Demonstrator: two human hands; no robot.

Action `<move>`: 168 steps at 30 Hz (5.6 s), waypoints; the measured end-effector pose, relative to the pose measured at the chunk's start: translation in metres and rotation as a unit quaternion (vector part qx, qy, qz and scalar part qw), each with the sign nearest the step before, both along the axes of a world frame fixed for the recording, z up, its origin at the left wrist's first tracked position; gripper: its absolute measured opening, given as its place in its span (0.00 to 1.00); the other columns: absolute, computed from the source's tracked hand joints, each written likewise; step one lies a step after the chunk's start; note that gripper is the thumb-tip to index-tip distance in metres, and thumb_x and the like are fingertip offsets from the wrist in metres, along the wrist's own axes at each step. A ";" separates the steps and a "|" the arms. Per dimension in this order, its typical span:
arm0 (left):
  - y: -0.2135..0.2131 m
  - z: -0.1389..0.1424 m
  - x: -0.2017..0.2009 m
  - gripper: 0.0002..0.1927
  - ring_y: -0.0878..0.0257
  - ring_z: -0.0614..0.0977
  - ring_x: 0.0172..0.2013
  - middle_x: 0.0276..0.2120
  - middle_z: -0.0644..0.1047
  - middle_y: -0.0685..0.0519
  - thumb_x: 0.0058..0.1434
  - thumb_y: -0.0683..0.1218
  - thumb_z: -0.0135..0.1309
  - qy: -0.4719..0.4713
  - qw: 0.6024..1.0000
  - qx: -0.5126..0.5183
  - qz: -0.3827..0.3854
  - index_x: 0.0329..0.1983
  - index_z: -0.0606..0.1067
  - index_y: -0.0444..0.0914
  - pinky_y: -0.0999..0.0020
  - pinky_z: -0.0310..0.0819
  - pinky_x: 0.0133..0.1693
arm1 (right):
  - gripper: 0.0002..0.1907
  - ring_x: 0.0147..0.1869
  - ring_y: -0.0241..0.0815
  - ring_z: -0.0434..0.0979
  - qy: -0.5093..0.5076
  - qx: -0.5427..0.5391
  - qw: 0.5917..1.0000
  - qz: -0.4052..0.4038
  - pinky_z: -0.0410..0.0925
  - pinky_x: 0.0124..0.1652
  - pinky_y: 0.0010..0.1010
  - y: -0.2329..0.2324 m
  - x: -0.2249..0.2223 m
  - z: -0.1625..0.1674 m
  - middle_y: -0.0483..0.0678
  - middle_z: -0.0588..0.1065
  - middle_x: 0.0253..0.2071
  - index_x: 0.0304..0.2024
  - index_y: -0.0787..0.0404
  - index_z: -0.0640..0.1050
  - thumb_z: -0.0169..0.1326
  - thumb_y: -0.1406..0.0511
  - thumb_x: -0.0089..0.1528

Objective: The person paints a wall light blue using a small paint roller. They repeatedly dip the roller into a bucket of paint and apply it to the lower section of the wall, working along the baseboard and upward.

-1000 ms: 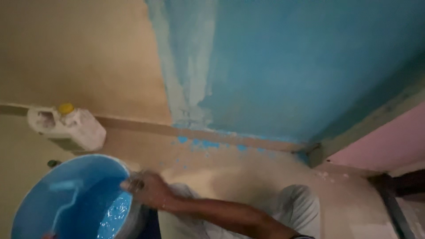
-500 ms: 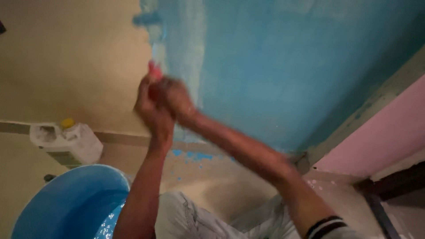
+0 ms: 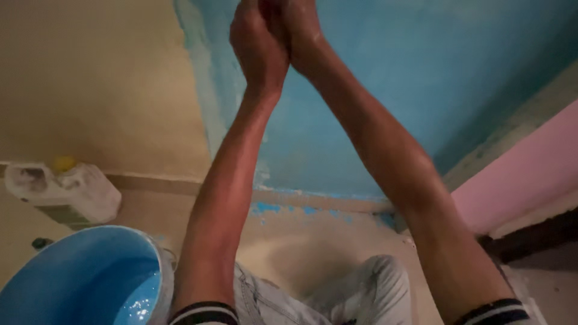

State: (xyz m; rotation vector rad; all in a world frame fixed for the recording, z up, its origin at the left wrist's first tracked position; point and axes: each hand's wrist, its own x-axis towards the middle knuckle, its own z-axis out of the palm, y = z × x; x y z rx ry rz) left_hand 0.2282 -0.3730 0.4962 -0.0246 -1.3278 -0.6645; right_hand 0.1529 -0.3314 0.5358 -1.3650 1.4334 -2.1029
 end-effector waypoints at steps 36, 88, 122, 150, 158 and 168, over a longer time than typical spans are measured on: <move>0.072 -0.451 0.069 0.19 0.59 0.78 0.55 0.56 0.78 0.48 0.74 0.44 0.53 -0.040 0.855 0.457 -0.242 0.63 0.75 0.29 0.64 0.72 0.59 | 0.21 0.48 0.40 0.75 -0.185 0.227 0.956 -0.008 0.72 0.48 0.31 0.064 0.096 -0.490 0.50 0.76 0.45 0.53 0.67 0.76 0.55 0.56 0.68; 0.084 -0.338 0.065 0.17 0.60 0.80 0.46 0.44 0.82 0.45 0.72 0.53 0.56 -0.195 0.885 0.408 -0.105 0.55 0.82 0.38 0.66 0.75 0.49 | 0.14 0.37 0.38 0.75 -0.153 0.207 0.965 -0.054 0.72 0.39 0.34 0.076 0.075 -0.371 0.50 0.78 0.35 0.40 0.70 0.79 0.55 0.63 0.62; 0.047 -0.314 0.037 0.26 0.58 0.79 0.59 0.59 0.78 0.49 0.72 0.56 0.52 0.026 0.849 0.364 -0.381 0.65 0.74 0.34 0.63 0.73 0.60 | 0.22 0.51 0.49 0.78 0.055 0.188 0.977 -0.089 0.72 0.53 0.38 0.043 0.034 -0.365 0.58 0.78 0.49 0.56 0.71 0.75 0.51 0.58 0.69; 0.013 -0.138 0.017 0.18 0.57 0.83 0.53 0.54 0.81 0.49 0.72 0.52 0.51 -0.111 0.956 0.241 -0.123 0.62 0.76 0.41 0.63 0.81 0.52 | 0.24 0.55 0.51 0.80 -0.006 0.113 0.994 0.010 0.75 0.56 0.40 0.011 0.007 -0.157 0.57 0.77 0.52 0.59 0.69 0.73 0.53 0.59 0.65; 0.010 -0.240 0.041 0.18 0.56 0.80 0.57 0.59 0.79 0.45 0.75 0.48 0.50 -0.079 0.956 0.246 -0.139 0.65 0.74 0.41 0.60 0.76 0.57 | 0.21 0.49 0.42 0.77 0.004 0.126 0.992 0.013 0.74 0.50 0.35 0.007 0.029 -0.276 0.54 0.77 0.48 0.55 0.70 0.75 0.54 0.59 0.68; -0.048 -0.012 0.001 0.17 0.54 0.87 0.46 0.44 0.85 0.47 0.63 0.41 0.52 -0.044 0.993 0.109 -0.013 0.56 0.77 0.40 0.62 0.82 0.50 | 0.16 0.40 0.38 0.76 0.111 0.003 0.994 0.021 0.73 0.41 0.33 -0.044 -0.010 -0.016 0.48 0.78 0.38 0.45 0.70 0.79 0.56 0.60 0.68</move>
